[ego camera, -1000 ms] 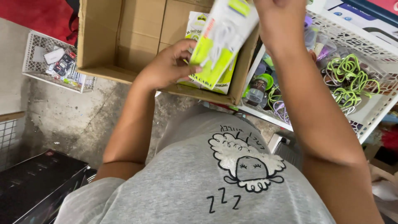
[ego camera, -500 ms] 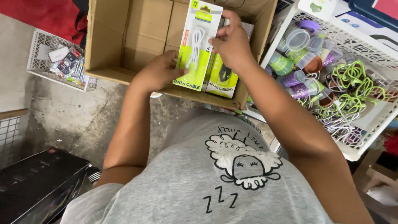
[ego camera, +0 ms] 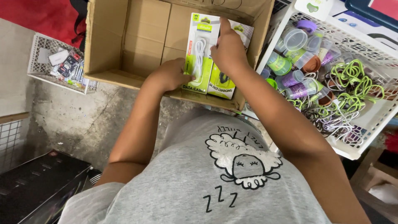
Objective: Sorting and inserting USB charging cables into retail plastic packaging.
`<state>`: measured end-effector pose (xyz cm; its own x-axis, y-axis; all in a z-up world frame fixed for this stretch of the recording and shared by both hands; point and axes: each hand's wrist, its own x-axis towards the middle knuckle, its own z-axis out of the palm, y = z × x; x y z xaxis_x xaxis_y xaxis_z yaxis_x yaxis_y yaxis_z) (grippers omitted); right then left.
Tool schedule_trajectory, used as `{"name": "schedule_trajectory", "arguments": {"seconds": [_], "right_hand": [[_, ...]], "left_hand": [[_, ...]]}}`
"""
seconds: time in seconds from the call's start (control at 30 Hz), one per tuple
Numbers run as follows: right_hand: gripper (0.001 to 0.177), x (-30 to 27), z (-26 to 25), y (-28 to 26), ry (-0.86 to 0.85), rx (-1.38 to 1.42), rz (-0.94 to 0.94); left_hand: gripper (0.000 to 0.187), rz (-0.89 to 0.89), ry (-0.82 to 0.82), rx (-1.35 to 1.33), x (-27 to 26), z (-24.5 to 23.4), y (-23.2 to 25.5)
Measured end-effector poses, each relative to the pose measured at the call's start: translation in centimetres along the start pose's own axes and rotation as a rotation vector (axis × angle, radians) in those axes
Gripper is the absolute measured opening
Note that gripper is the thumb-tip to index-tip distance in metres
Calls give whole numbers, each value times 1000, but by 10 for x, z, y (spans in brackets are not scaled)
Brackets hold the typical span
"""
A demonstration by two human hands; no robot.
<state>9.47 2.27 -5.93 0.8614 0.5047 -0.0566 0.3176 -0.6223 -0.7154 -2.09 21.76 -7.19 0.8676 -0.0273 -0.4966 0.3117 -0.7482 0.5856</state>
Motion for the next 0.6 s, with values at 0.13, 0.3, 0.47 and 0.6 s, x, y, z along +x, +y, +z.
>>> {"name": "schedule_trajectory", "arguments": {"seconds": [0.13,0.3,0.47,0.6], "right_hand": [[75,-1,16,18,180,-189,-229],[49,-26,-12,-18,149,-42,-224],[34,-71,-65,-31,253,25,-295],[18,-113,-108,3,412,105,-281]], "left_hand": [[53,-38,-9,5,1,-2,5],[80,-36,8,-76,4,-6,14],[107,-57,85,-15,10,-10,16],[96,21,315,36,1,-13,51]]}}
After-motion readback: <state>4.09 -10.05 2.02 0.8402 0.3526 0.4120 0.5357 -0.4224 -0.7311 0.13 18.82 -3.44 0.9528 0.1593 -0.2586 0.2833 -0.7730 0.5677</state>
